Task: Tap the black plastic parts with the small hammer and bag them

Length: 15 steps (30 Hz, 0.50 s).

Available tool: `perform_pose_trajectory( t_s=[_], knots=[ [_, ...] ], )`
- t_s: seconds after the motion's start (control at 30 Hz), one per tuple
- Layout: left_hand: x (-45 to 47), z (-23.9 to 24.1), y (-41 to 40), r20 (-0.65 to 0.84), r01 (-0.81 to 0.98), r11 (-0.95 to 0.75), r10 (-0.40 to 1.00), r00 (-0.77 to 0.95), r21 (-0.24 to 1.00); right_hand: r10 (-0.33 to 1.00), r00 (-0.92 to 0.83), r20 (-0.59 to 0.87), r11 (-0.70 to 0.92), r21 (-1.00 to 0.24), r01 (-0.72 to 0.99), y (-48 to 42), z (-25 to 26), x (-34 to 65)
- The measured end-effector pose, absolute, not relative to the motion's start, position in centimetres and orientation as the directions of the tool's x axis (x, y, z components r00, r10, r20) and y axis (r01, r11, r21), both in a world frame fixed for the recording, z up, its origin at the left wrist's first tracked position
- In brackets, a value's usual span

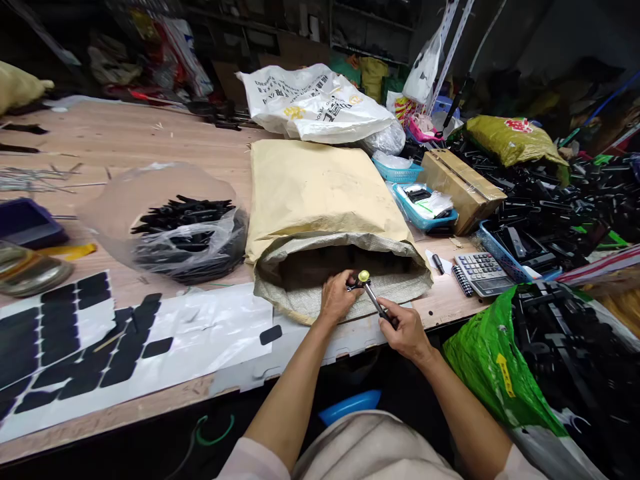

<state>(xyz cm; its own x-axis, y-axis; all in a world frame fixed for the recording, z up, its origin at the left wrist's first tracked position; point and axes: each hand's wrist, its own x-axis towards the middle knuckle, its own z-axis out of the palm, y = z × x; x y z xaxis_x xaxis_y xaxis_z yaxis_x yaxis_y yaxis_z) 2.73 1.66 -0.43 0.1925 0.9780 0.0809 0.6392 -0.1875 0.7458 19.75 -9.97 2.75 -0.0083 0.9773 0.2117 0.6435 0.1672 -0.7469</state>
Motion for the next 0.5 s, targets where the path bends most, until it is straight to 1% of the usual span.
perform_pose_trajectory(
  t_s=[0.1, 0.2, 0.33, 0.4, 0.5],
  knots=[
    [2.7, -0.5, 1.7, 0.073, 0.63, -0.163, 0.983, 0.166, 0.759, 0.983, -0.02, 0.185, 0.154, -0.749, 0.644, -9.7, 2.7, 19.8],
    [2.7, -0.4, 1.5, 0.074, 0.621, -0.164, 0.983, 0.168, 0.766, 0.983, 0.023, 0.179, 0.129, -0.782, 0.609, -8.8, 2.7, 20.7],
    [2.6, -0.5, 1.4, 0.083, 0.663, -0.21, 0.972, 0.219, 0.719, 0.977, 0.098, 0.189, 0.106, -0.833, 0.543, -6.8, 1.8, 22.5],
    [2.7, -0.6, 1.5, 0.077, 0.682, -0.226, 0.967, 0.243, 0.695, 0.977, 0.131, 0.169, 0.09, -0.88, 0.466, -5.9, 0.8, 23.3],
    [2.6, -0.5, 2.0, 0.08, 0.681, -0.239, 0.963, 0.257, 0.693, 0.978, 0.182, 0.105, 0.057, -0.966, 0.253, -5.1, -0.6, 24.0]
  ],
)
